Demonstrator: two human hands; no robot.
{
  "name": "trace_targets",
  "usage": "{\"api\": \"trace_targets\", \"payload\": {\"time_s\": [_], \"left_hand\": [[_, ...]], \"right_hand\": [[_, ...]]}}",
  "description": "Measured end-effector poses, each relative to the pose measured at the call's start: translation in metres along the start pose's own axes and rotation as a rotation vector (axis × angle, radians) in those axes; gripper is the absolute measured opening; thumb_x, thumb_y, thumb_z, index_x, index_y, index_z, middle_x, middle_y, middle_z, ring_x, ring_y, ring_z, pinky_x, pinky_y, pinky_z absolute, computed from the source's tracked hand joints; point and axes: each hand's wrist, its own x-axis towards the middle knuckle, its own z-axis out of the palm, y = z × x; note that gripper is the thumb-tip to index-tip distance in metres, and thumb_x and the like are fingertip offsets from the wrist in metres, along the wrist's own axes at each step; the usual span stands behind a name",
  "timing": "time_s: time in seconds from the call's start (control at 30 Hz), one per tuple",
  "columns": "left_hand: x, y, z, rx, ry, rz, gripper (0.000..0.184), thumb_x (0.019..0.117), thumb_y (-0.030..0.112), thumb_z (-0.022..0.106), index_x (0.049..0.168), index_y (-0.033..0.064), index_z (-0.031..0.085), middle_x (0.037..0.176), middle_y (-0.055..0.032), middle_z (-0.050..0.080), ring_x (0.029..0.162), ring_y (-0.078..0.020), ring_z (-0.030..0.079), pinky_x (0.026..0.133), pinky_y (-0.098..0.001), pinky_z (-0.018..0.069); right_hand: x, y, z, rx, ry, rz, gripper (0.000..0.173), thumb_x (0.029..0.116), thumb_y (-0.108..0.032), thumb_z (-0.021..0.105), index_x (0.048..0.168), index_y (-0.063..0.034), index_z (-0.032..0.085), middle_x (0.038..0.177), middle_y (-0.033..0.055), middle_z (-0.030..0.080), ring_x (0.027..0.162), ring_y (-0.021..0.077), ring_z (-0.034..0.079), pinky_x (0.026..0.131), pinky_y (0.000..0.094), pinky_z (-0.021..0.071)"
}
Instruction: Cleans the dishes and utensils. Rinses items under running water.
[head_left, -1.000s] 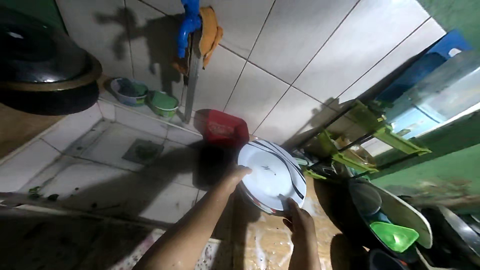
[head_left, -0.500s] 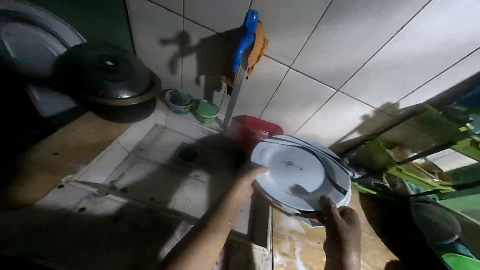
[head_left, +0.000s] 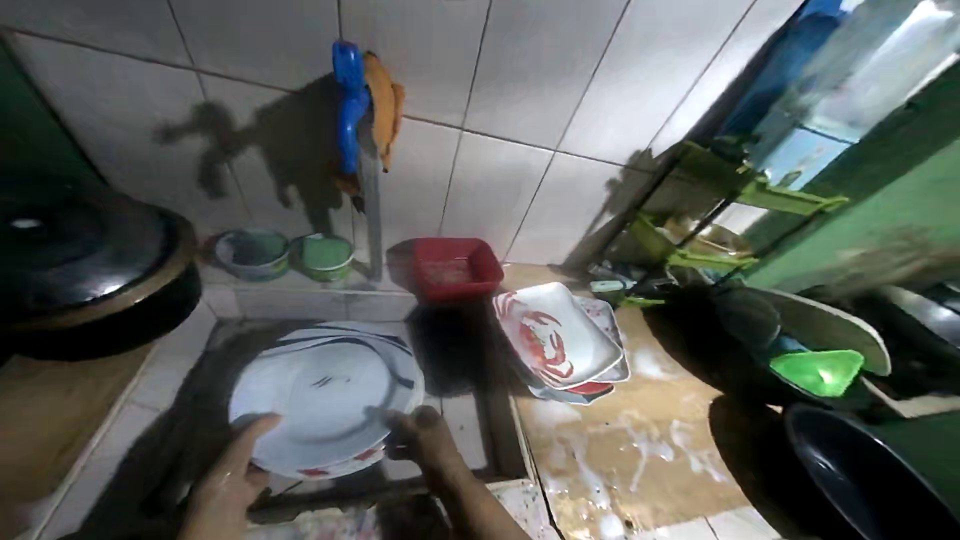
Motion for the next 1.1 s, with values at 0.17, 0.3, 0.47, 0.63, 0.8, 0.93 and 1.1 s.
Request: {"api": "trace_targets", "payload": {"time_s": [0.17, 0.3, 0.47, 0.63, 0.8, 0.93, 1.1], "left_hand": [[0.016, -0.020, 0.001, -0.012, 0.042, 0.000, 0.048, 0.0962, 0.010, 0.062, 0.142, 0.0026, 0.048, 0.137, -0.0187, 0.053, 0.116, -0.0262, 0.056, 0.094, -0.0466, 0.0504], [0.026, -0.037, 0.014, 0.000, 0.002, 0.039, 0.047, 0.1008, 0.012, 0.058, 0.144, 0.0007, 0.045, 0.141, -0.0200, 0.051, 0.122, -0.0269, 0.055, 0.099, -0.0469, 0.0489], [0.030, -0.029, 0.029, 0.337, 0.025, 0.287, 0.077, 0.0973, 0.008, 0.066, 0.160, -0.0007, 0.021, 0.161, -0.0272, 0.028, 0.148, -0.0382, 0.031, 0.119, -0.0529, 0.0308], [-0.056, 0.008, 0.119, 0.604, -0.295, 0.638, 0.047, 0.1040, 0.009, 0.054, 0.146, -0.0082, 0.044, 0.139, -0.0315, 0.054, 0.120, -0.0385, 0.060, 0.102, -0.0506, 0.0493], [-0.134, -0.016, 0.239, 0.706, -0.954, 0.188, 0.049, 0.1081, 0.037, 0.051, 0.139, -0.0012, 0.049, 0.108, -0.0171, 0.067, 0.083, -0.0213, 0.069, 0.076, -0.0358, 0.0582], [-0.152, -0.038, 0.280, 0.665, -0.867, 0.183, 0.050, 0.1065, 0.037, 0.055, 0.136, -0.0023, 0.047, 0.089, -0.0105, 0.065, 0.067, -0.0145, 0.067, 0.066, -0.0296, 0.0574], [-0.162, -0.025, 0.277, 0.513, -0.724, 0.101, 0.033, 0.1111, 0.018, 0.042, 0.135, -0.0044, 0.044, 0.090, -0.0139, 0.068, 0.066, -0.0146, 0.069, 0.063, -0.0274, 0.0586]], "right_hand": [[0.001, -0.016, -0.017, -0.537, -0.078, -0.024, 0.060, 0.1003, -0.019, 0.067, 0.151, 0.0012, 0.041, 0.130, 0.0215, 0.064, 0.108, 0.0262, 0.068, 0.091, 0.0410, 0.0560], [-0.031, -0.053, -0.053, -1.043, 0.322, -0.578, 0.036, 0.0963, -0.020, 0.069, 0.130, -0.0082, 0.069, 0.138, 0.0152, 0.063, 0.126, 0.0285, 0.061, 0.106, 0.0450, 0.0502], [-0.051, -0.083, -0.152, -1.029, 0.825, -0.860, 0.044, 0.0911, -0.018, 0.076, 0.133, -0.0060, 0.067, 0.148, 0.0232, 0.053, 0.135, 0.0418, 0.053, 0.107, 0.0586, 0.0467], [-0.057, -0.109, -0.244, -0.730, 1.028, -0.400, 0.051, 0.1064, -0.022, 0.056, 0.147, 0.0063, 0.046, 0.146, 0.0322, 0.050, 0.131, 0.0461, 0.053, 0.108, 0.0584, 0.0435], [-0.041, -0.104, -0.270, -0.389, 0.888, -0.213, 0.039, 0.1100, -0.027, 0.049, 0.134, 0.0017, 0.059, 0.110, 0.0206, 0.066, 0.082, 0.0267, 0.065, 0.071, 0.0427, 0.0538], [-0.043, -0.107, -0.275, -0.410, 0.873, -0.197, 0.031, 0.1095, -0.022, 0.050, 0.123, 0.0031, 0.062, 0.099, 0.0161, 0.067, 0.072, 0.0204, 0.064, 0.066, 0.0366, 0.0530], [-0.061, -0.126, -0.268, -0.346, 0.945, -0.325, 0.034, 0.1122, -0.019, 0.041, 0.129, 0.0073, 0.053, 0.096, 0.0214, 0.067, 0.071, 0.0246, 0.072, 0.066, 0.0400, 0.0610]]}}
